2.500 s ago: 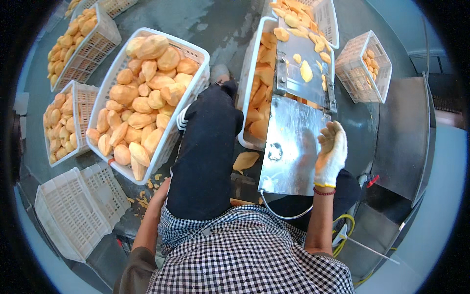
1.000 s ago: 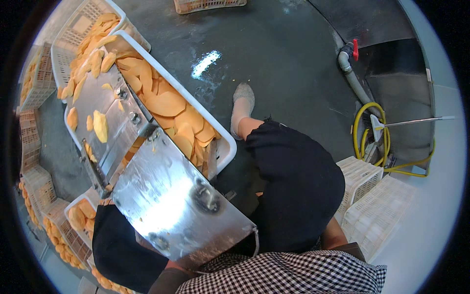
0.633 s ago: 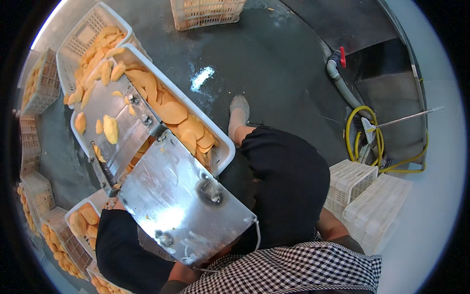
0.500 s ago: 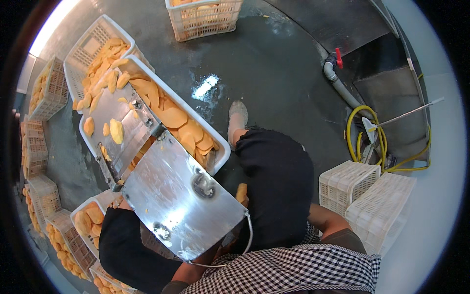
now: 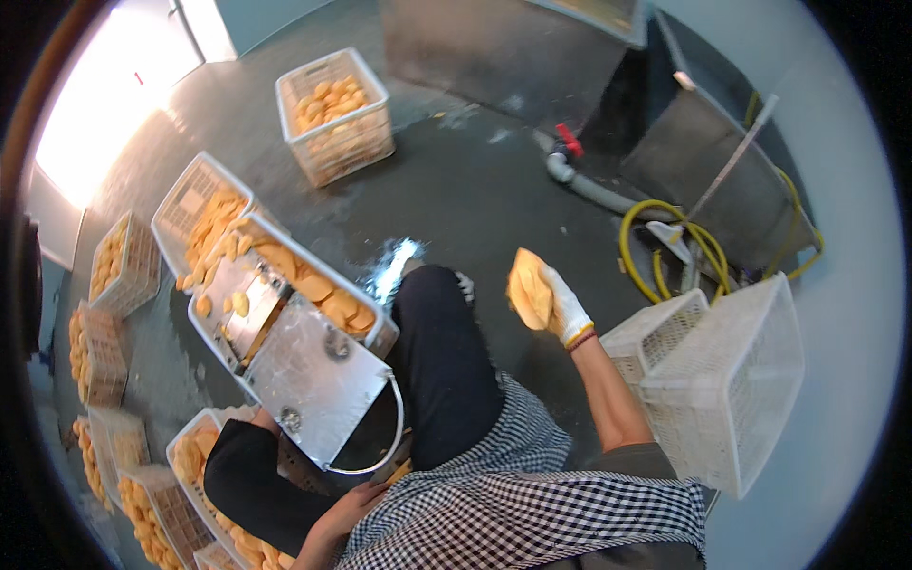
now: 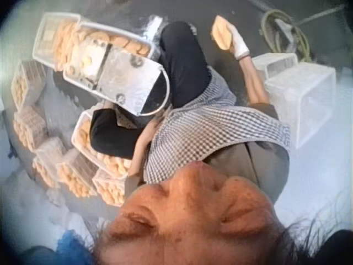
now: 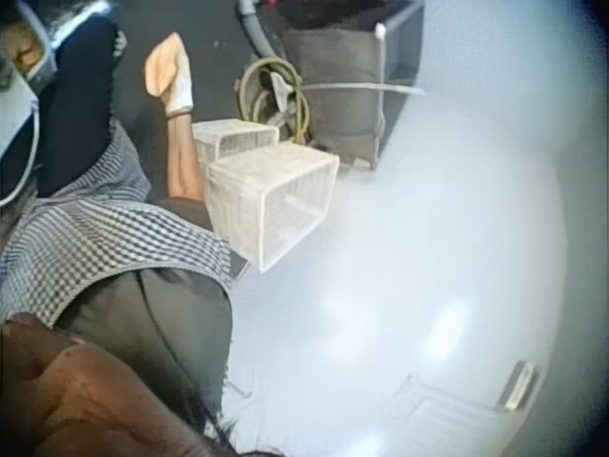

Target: The person sits on the floor and uses a manual slicing machine to cut peeled sweet potatoes into thin slices. They pick up each potato, press it against the blade, and place the resulting slices into a white plastic basket. The person occasionally moves the basket to make space.

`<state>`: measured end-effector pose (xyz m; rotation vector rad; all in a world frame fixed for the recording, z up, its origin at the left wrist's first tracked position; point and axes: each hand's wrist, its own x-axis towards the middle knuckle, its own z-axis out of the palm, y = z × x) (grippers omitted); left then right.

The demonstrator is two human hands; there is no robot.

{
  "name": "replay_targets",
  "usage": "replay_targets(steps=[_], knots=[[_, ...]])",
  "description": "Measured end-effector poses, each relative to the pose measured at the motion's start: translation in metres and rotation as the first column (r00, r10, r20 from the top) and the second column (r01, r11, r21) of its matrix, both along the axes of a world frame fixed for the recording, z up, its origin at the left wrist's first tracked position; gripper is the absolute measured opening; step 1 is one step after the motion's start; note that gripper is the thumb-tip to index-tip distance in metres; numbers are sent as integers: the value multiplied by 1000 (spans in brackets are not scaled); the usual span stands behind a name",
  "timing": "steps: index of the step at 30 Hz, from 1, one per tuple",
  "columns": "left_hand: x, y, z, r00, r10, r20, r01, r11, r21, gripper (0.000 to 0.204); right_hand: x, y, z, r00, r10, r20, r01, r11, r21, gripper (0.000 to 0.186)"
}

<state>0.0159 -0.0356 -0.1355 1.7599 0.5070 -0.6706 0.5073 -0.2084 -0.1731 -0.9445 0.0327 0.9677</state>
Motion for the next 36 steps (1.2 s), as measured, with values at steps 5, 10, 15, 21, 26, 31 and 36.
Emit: replay_targets(steps=[5, 10, 15, 21, 26, 31, 36], knots=[[-12, -12, 71, 905, 391, 171, -384, 920, -75, 35, -73, 10, 142, 980, 150, -127, -66, 861, 504, 86], [-32, -20, 75, 751, 620, 227, -605, 784, -143, 35, -151, 15, 141, 905, 303, -300, -79, 810, 581, 80], [-58, -3, 86, 591, 706, 389, -661, 701, -267, 34, -196, 71, 165, 920, 391, -5, -361, 855, 371, 72], [25, 22, 83, 46, 959, 281, -487, 266, -832, 73, -287, 145, 167, 543, 433, 720, -598, 801, -32, 60], [23, 53, 92, -78, 978, -193, 71, -188, -980, 62, -309, 167, 181, 540, 343, 769, -673, 724, 150, 52], [21, 61, 74, -187, 962, -201, -106, -223, -969, 61, -321, 191, 199, 423, 276, 863, -495, 868, -35, 73], [29, 70, 74, -145, 989, -15, -428, -77, -901, 65, -336, 233, 155, 383, 513, 768, -612, 764, -205, 70]])
